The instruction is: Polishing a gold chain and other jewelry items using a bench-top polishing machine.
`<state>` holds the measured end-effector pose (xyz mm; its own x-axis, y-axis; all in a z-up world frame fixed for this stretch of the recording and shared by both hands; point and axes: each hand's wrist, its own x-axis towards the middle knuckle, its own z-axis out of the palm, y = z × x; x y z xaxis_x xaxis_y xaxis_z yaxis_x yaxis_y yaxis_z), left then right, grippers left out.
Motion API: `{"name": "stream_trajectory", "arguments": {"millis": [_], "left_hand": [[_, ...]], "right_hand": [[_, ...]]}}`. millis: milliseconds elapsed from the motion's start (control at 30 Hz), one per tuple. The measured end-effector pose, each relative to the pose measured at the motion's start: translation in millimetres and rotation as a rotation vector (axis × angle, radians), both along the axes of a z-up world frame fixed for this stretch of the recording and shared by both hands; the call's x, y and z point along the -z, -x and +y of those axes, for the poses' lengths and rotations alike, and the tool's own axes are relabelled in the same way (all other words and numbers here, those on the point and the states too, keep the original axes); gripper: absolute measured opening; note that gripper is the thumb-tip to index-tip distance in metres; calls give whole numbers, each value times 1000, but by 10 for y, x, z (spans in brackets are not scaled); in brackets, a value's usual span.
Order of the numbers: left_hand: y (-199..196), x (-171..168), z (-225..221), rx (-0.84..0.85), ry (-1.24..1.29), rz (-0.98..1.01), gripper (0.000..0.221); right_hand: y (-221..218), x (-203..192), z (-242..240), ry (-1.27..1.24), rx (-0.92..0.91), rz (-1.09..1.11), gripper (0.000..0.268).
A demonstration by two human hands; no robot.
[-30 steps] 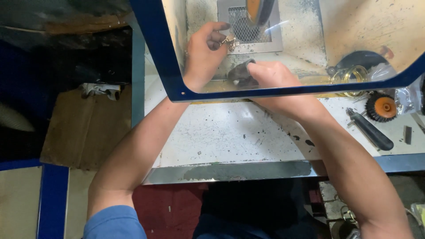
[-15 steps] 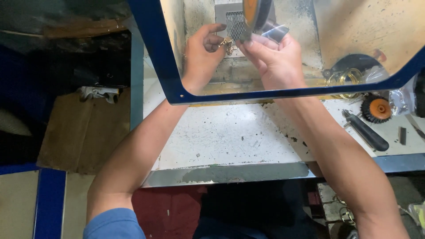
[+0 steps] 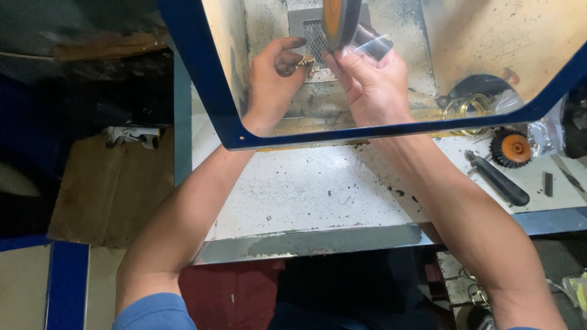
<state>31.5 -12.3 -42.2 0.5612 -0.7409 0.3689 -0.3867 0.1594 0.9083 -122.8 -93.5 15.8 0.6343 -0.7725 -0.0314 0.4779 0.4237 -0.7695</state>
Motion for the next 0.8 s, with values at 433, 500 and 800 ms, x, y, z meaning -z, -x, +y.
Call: {"name": "stream_trajectory", "arguments": {"millis": [433, 500, 800], "left_hand": [[1, 2, 11, 10, 18, 44, 37], [8, -10, 18, 16, 21, 66, 36], [44, -131, 72, 22, 31, 21, 38]], "right_hand": [[83, -62, -8, 129, 215, 104, 57], [145, -76, -32, 199, 252, 139, 57], [324, -563, 81, 733, -489, 1048, 53]]}}
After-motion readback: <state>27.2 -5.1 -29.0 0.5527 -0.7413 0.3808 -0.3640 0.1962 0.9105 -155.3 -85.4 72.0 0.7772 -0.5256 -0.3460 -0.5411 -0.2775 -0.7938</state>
